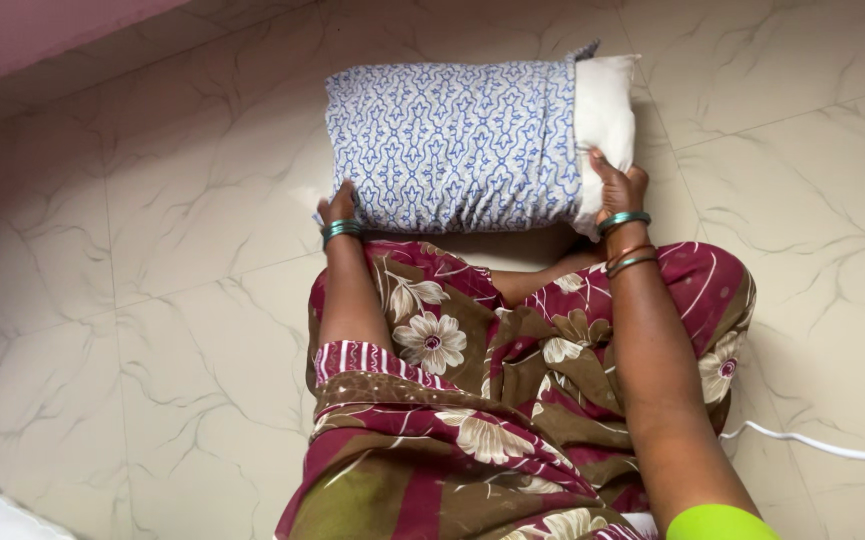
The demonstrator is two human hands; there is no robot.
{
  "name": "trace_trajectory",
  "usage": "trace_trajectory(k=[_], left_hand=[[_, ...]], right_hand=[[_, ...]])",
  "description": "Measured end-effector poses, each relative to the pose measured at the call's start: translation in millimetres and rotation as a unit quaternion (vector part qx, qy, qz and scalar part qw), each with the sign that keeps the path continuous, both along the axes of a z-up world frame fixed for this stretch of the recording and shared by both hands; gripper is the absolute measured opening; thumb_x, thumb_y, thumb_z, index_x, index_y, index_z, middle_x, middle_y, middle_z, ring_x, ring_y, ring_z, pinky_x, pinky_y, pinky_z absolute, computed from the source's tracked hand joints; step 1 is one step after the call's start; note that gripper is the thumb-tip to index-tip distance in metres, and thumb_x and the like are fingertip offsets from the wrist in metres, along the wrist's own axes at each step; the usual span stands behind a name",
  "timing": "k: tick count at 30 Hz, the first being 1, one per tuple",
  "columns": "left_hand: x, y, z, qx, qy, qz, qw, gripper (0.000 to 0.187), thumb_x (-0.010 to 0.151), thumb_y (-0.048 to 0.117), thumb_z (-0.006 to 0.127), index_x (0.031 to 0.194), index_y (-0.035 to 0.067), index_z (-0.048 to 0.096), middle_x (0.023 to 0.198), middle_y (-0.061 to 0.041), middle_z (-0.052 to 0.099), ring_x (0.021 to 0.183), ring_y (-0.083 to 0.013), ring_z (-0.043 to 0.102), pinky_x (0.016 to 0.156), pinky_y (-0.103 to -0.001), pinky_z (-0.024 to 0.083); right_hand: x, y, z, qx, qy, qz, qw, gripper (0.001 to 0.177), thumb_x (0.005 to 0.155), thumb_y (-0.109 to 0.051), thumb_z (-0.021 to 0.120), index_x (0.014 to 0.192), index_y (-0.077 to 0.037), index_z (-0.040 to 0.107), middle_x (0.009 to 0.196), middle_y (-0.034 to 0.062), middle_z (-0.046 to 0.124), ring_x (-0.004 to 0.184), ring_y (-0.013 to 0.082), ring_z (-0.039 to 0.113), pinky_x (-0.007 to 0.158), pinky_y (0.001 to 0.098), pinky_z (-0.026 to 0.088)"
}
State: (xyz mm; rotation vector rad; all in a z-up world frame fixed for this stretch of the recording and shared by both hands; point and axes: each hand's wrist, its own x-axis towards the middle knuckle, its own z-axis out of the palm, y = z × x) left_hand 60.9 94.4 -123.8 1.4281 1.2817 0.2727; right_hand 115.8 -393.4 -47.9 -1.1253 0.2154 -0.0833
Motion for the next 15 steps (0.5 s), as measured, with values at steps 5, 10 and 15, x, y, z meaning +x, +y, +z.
trace_trajectory(k=[5,10,15], left_hand=[[3,-15,6,-0.175,-0.014,0.162,0.971,0.072,0.083,0.045,0.077,0.128,-0.009,0.059,0.12,-0.026,0.069,0.096,-0.0392,0.072,0.082,-0.053,0.058],[-7,-6,11,-0.172,-0.052,0.149,0.972,0.074,0.09,0.051,0.071,0.129,-0.011,0.062,0.126,-0.025,0.07,0.098,-0.0361,0.072,0.079,-0.045,0.06],[-2,-8,9,-0.109,-0.07,0.158,0.979,0.048,0.089,0.038,0.073,0.099,-0.009,0.068,0.094,-0.02,0.071,0.079,-0.0338,0.069,0.072,-0.046,0.058]], right_hand=[[-2,-2,15,-0.019,0.038,-0.034,0.999,0.037,0.082,-0.004,0.084,0.114,0.009,0.071,0.107,0.0102,0.075,0.09,0.0175,0.069,0.085,0.0307,0.056],[-2,-5,20,-0.287,0.063,-0.071,0.953,0.035,0.088,-0.017,0.087,0.107,0.009,0.071,0.099,0.0115,0.073,0.084,0.0196,0.064,0.078,0.0341,0.053],[-4,-3,32,-0.422,0.031,-0.077,0.903,0.027,0.093,-0.02,0.077,0.103,0.005,0.074,0.089,0.0102,0.072,0.078,0.0183,0.066,0.074,0.0342,0.052]])
